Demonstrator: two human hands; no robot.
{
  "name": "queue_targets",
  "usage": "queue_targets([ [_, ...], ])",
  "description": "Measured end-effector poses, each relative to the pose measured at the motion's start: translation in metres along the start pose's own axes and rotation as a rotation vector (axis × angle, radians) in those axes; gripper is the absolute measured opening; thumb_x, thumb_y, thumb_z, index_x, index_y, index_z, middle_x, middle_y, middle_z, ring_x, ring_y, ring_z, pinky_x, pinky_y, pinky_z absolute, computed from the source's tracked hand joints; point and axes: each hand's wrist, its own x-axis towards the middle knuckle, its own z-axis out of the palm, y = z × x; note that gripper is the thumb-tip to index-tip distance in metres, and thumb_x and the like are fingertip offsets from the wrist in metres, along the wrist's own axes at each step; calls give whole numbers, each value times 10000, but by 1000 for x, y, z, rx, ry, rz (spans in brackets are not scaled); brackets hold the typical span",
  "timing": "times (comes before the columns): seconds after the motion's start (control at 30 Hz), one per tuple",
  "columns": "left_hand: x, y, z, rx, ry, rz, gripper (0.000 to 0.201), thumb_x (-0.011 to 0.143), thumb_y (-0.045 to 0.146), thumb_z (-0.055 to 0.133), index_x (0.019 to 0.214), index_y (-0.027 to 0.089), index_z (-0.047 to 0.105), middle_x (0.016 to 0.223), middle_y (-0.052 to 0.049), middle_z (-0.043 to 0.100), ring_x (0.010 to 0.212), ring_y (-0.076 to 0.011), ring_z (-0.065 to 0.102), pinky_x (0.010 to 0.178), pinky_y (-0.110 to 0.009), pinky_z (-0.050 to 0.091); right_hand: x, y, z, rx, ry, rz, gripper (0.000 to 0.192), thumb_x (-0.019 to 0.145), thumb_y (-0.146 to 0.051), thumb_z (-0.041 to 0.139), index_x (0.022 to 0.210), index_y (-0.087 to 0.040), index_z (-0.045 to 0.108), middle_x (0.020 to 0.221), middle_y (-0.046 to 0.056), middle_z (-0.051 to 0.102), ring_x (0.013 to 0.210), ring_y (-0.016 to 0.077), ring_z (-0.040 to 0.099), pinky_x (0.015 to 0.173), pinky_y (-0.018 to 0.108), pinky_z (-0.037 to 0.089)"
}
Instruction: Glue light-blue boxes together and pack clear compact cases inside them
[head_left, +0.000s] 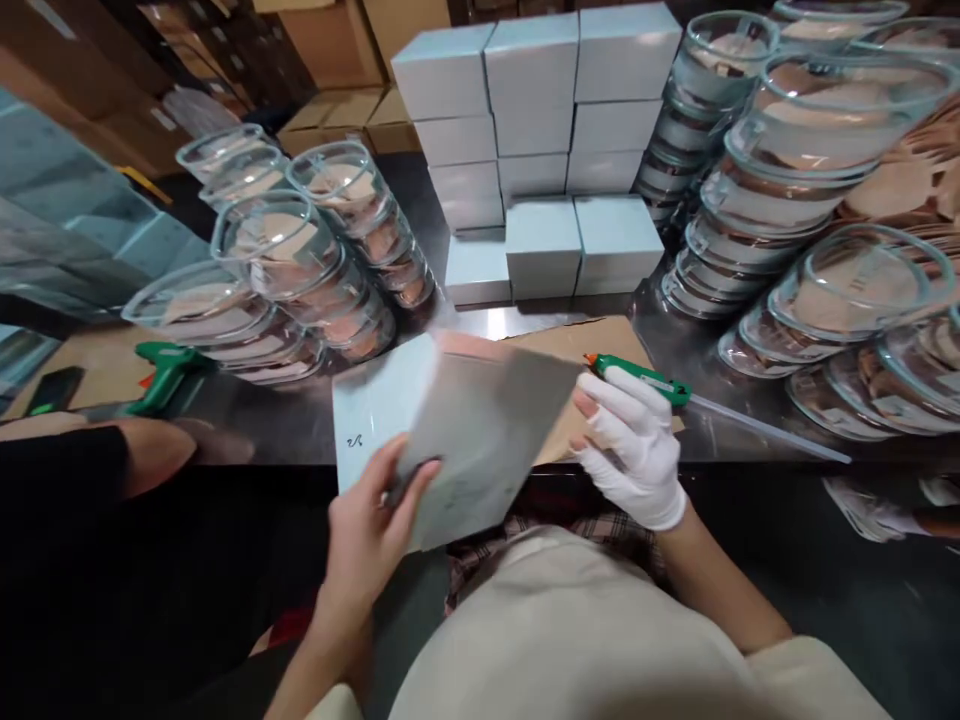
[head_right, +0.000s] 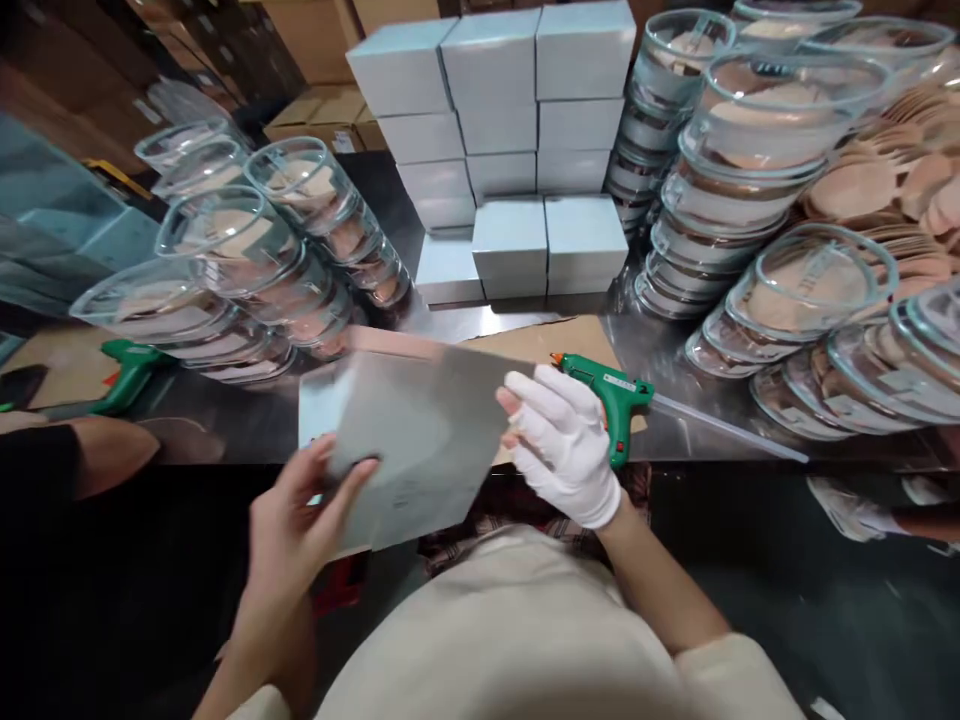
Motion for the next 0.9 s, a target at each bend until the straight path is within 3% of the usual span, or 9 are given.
queue_targets([
  [0.1,-1,16,38,-117,-313,292,265,951,450,705,1156,293,762,1056,-24,822,853,-211,782,745,-260,598,18,-5,4,-20,-94,72,291,1011,-346,608,1265,-279,732,1204,90,760,1158,295,681,1074,470,516],
  [0.2,1,11,57,-160,-335,376,212,986,396,684,1146,285,766,1013,-27,830,829,-194,790,727,-244,606,10,3,-9,78,-256,329,333,1057,-459,521,1060,-224,757,984,93,766,937,261,705,915,403,548],
  [0.37,3,-17,70,-142,-355,471,237,968,410,728,1163,282,766,1004,-52,822,833,-208,787,732,-278,625,-39,22,-27,491,-795,679,495,997,-641,571,978,-193,781,801,14,720,705,180,633,659,273,507],
  [0.43,-1,-25,80,-85,-426,603,348,981,472,697,1279,297,736,1105,-85,820,928,-241,798,805,-320,640,-57,25,-22,718,-830,802,558,937,-706,627,986,-174,789,841,25,733,755,197,648,682,284,537],
  [0.57,-18,-29,96,84,-559,768,1078,735,838,725,1570,197,489,1370,-211,716,1200,-399,725,987,-508,615,-79,24,-13,1048,-791,960,770,851,-863,609,942,-120,787,864,82,747,829,236,687,797,349,588],
  [0.67,-26,-30,87,44,-758,694,1062,741,837,730,1558,209,474,1339,-174,729,1141,-352,748,923,-444,638,-87,27,-26,1166,-922,852,954,809,-970,501,1015,-84,787,961,134,768,894,272,714,892,404,592],
  [0.73,-28,-33,74,-20,-770,564,816,846,700,750,1500,264,534,1316,-125,737,1106,-302,758,885,-384,640,-97,28,-40,1028,-831,828,898,841,-930,525,1101,-109,779,1049,147,775,961,287,727,939,416,587],
  [0.83,-30,-35,64,-142,-478,339,630,904,502,779,1460,287,576,1366,-114,698,1218,-308,709,992,-407,607,-114,24,-46,603,-289,861,719,899,-795,628,1286,-195,708,1210,150,750,1105,301,722,1031,436,567],
  [0.9,-34,-31,73,-264,-314,261,624,887,440,796,1452,275,589,1433,-128,643,1330,-334,640,1088,-458,559,-119,16,-32,441,-44,790,874,854,-828,649,1483,-228,560,1446,181,632,1317,346,636,1146,500,506],
])
